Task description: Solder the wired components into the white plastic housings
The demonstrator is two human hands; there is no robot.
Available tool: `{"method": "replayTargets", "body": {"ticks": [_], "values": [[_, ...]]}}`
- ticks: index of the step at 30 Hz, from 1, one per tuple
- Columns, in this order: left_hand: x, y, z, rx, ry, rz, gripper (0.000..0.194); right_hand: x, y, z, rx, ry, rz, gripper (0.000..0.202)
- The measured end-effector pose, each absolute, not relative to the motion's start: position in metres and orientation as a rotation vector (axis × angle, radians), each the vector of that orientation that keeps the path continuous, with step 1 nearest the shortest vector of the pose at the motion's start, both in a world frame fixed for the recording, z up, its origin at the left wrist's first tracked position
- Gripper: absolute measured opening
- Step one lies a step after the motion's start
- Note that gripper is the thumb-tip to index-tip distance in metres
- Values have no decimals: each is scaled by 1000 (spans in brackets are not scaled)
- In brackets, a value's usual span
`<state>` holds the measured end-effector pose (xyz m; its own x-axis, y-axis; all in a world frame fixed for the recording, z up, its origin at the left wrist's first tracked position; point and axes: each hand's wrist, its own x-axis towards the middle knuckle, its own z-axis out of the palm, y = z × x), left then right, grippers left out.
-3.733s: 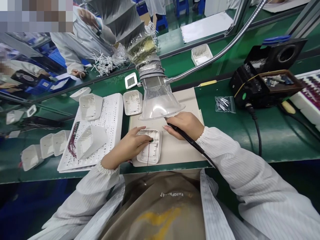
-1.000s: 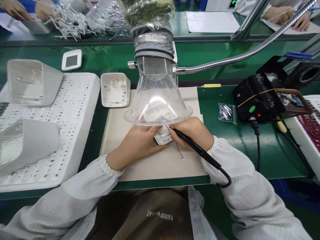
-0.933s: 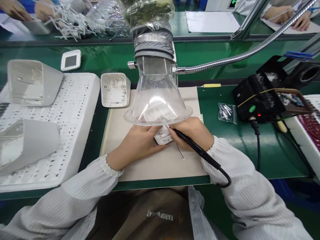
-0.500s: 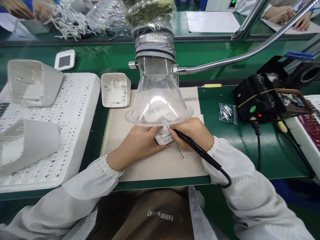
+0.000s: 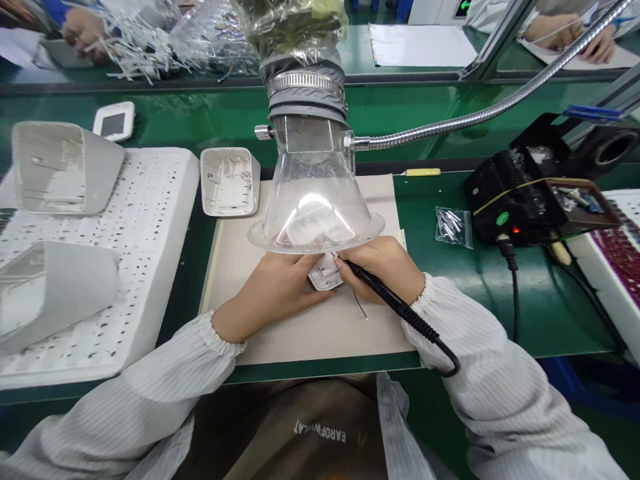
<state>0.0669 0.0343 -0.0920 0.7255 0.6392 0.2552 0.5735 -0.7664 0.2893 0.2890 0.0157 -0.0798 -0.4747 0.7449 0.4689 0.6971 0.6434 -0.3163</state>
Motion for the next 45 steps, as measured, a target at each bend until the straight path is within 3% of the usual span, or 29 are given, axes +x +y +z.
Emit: {"method": "replayTargets", "body": {"ticks": [15, 22, 29, 45], "values": [[67, 33, -91, 2735, 992, 528, 62, 289, 16, -77, -1112, -2275, 104, 28], [66, 40, -100, 2639, 949, 702, 77, 297, 17, -76, -1120, -2166, 179, 22], [62, 46, -108, 2551, 1027, 658, 125, 297, 16, -77, -1073, -2134, 202, 13], [66, 52, -101, 2488, 1091, 518, 132, 284, 16, -76, -1015, -2238, 188, 12]]}}
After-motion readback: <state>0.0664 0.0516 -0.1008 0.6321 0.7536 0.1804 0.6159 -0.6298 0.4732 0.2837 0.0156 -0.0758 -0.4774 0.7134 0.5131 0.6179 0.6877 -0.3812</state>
